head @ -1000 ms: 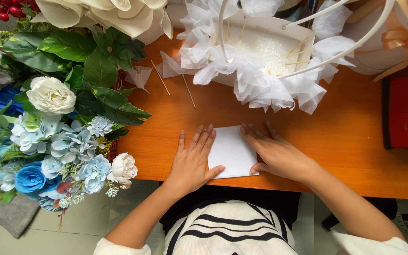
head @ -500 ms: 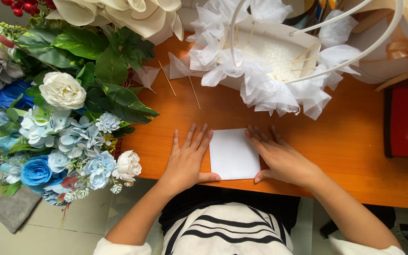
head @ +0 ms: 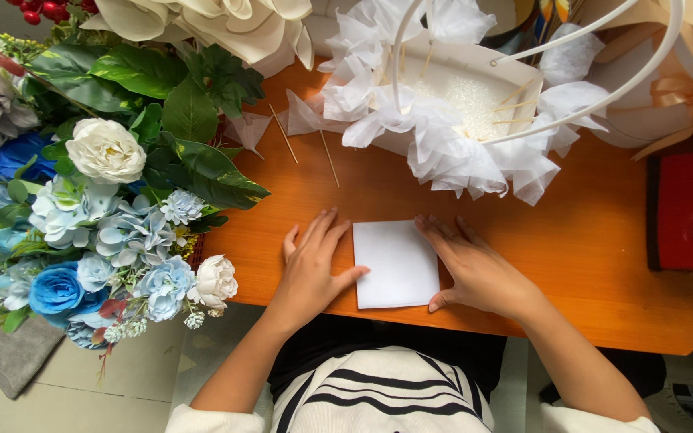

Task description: The person folds a large sheet of white tissue paper multiple times on an orange table, smoothing the creases with their hands. They then use scissors to trim the folded paper into a smaller shape.

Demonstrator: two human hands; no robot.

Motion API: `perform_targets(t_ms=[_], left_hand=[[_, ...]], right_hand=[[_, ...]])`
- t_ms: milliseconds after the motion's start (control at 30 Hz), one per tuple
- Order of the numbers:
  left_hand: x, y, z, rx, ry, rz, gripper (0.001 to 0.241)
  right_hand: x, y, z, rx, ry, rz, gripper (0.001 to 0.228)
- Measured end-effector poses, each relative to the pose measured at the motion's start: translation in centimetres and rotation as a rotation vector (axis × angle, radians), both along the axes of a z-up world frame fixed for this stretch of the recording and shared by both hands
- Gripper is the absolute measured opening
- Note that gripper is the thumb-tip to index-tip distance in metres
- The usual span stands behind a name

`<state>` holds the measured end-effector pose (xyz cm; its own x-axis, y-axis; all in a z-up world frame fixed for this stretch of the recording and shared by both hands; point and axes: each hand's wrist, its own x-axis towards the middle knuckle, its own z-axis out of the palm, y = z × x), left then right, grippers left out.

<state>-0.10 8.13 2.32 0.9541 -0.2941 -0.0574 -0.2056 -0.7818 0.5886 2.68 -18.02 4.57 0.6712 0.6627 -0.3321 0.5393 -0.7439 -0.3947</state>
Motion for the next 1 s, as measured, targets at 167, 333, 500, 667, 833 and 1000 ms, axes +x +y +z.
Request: perform_targets(t_ms=[167,333,500,667,833,1000], left_hand=[[0.1,-1.5,-1.3,0.034,-0.089,0.176,0.051],[0.9,-2.7,-0.6,-0.176,0.078,0.238,0.045],[1.8,-3.1,-2.3,-0.8,0.413,0.28,0.056],[3.3,-3.1,-2.2,-0.853,0.421,0.158,0.054],[5.1,-3.6,-0.3,-0.825,0.448,-0.001,0.049],[6.1,-4.4,-0.5,-0.816,0.505,-0.071,0.045]], right_hand=[[0.1,-0.6,-0.3,0.094,0.03,-0.072,0.12],[-0.3,-1.2,-1.3,0.246,0.077,-0.144,0.12],[-0.6,-2.1,-3.6,0.552,0.007,-0.222,0.127],[-0.8,-2.3,-5.2,0.95,0.115,-0.538,0.082],[-0.5,-2.5,-5.3,1.199,0.411,-0.711,0.059],[-0.7,-2.2,-6.2,1.031,0.486,-0.727,0.038]])
